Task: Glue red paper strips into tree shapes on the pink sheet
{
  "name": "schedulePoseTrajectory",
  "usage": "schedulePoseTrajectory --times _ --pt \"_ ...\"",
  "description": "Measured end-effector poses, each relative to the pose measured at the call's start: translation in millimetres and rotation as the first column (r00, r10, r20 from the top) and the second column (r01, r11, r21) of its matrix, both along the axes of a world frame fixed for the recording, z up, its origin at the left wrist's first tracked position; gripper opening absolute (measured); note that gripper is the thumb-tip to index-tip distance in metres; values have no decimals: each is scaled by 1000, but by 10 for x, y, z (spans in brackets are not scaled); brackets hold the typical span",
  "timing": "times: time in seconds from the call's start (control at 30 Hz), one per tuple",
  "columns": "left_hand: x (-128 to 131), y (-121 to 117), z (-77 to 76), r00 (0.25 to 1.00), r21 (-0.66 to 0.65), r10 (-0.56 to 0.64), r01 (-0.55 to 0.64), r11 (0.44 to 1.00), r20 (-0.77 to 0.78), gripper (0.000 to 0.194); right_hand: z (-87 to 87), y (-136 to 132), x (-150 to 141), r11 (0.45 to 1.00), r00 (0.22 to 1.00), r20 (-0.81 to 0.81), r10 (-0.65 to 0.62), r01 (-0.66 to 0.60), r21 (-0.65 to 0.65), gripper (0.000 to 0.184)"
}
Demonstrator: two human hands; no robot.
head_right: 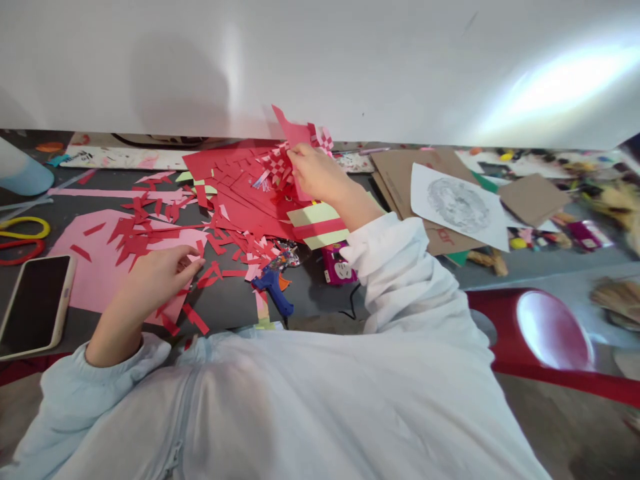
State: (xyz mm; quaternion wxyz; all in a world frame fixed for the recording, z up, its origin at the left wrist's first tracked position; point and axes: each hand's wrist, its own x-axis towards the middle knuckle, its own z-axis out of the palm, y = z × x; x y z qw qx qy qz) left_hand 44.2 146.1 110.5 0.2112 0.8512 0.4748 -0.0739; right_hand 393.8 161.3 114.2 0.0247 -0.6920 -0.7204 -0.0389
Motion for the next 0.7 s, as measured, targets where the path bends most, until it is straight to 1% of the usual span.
schedulePoseTrajectory --times 0.07,0.13,0.3,0.4,0.47,0.53,0.57,0.6,0.63,0.7 --pt "-4 3 1 1000 -2 7 -7 1000 -9 33 49 16 9 999 999 -16 33 -33 18 51" --pt "-6 6 4 1000 -1 13 -13 1000 -24 34 121 18 16 999 1000 -4 27 -27 33 49" --pt "-26 6 -12 999 24 22 -21 1000 -31 36 306 -12 88 989 992 14 -126 125 75 40" --pt "-35 13 -35 1000 32 9 -8 999 -29 37 351 -26 144 975 978 28 -207 204 83 37" --pt "-5 31 -37 999 32 -25 27 999 -43 37 360 -35 160 968 970 42 -241 237 85 37" --pt "89 69 -23 993 43 -102 105 994 -63 36 376 -49 148 962 964 47 -263 259 87 39" --pt "170 98 -14 985 57 -156 160 985 -73 36 392 -60 131 960 961 47 -271 266 88 40" --pt "275 134 -6 970 69 -233 238 969 -68 35 415 -72 108 958 960 48 -277 272 88 41" --pt "405 176 -4 945 97 -322 326 940 -55 34 443 -86 79 957 958 53 -282 277 90 42" --pt "725 276 -27 873 132 -484 488 863 -64 34 509 -114 15 957 955 78 -286 280 79 43"
